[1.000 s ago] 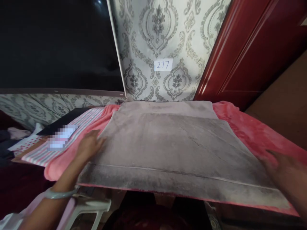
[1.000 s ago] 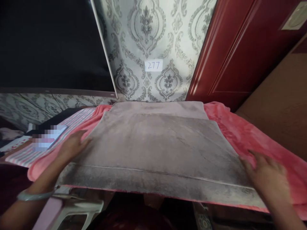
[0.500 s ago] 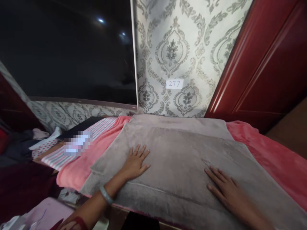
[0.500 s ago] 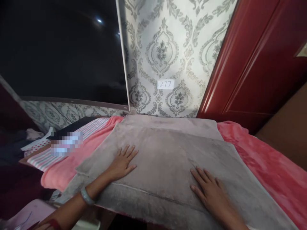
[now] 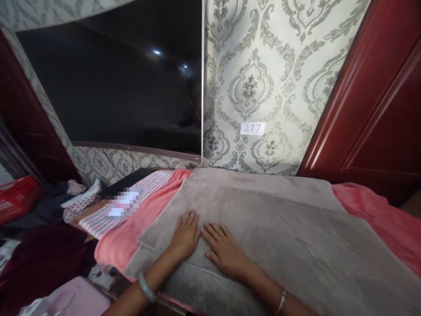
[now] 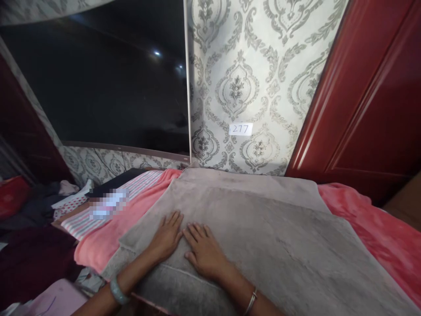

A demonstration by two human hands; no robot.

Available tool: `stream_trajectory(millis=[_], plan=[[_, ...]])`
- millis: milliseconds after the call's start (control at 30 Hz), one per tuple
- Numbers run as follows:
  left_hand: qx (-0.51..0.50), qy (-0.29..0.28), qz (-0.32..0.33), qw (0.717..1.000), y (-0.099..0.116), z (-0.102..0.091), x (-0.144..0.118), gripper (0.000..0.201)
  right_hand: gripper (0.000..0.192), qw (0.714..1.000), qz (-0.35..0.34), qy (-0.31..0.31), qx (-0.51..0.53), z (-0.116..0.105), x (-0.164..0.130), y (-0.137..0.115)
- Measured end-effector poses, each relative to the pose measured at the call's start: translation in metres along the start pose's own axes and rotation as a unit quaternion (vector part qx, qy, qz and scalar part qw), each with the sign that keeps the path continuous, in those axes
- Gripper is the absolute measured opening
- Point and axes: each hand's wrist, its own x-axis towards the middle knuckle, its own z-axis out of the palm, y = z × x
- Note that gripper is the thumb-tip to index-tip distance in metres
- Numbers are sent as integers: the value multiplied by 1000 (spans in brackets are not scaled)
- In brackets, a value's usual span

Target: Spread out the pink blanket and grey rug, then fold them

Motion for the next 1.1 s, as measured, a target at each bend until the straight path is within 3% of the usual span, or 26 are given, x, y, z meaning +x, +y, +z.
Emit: stream_trajectory(millis=[133, 233, 367, 467, 533, 633, 767, 967, 1100], plan=[[18, -21, 13, 1000, -33, -23, 11, 56, 60, 1000, -6, -15, 0, -2, -1, 1], [-24, -39, 80, 996, -36, -36, 39, 53, 55, 999, -36, 0, 7, -12, 7, -5], [-66, -113, 168, 977, -26, -28, 87, 55, 60, 991, -120, -26, 53, -11, 18, -13], [-33, -101, 200, 974, -38, -15, 119, 61, 63, 987, -124, -61, 84, -2, 21, -11], [-8, -78, 174, 982, -57, -11, 139, 62, 64, 986, -122, -63, 97, 2, 20, -8], [20, -48, 74, 996, -87, -9, 166, 59, 64, 983, -126, -59, 120, 2, 18, -5], [20, -32, 8, 999, -106, -5, 183, 59, 62, 981, -127, -46, 142, -5, 15, -7], [46, -46, -7, 998, -100, -14, 184, 58, 60, 987, -131, -19, 96, -9, 17, -11], [88, -47, -6, 995, -72, -32, 184, 56, 57, 988, -145, 12, 40, -4, 22, -8]])
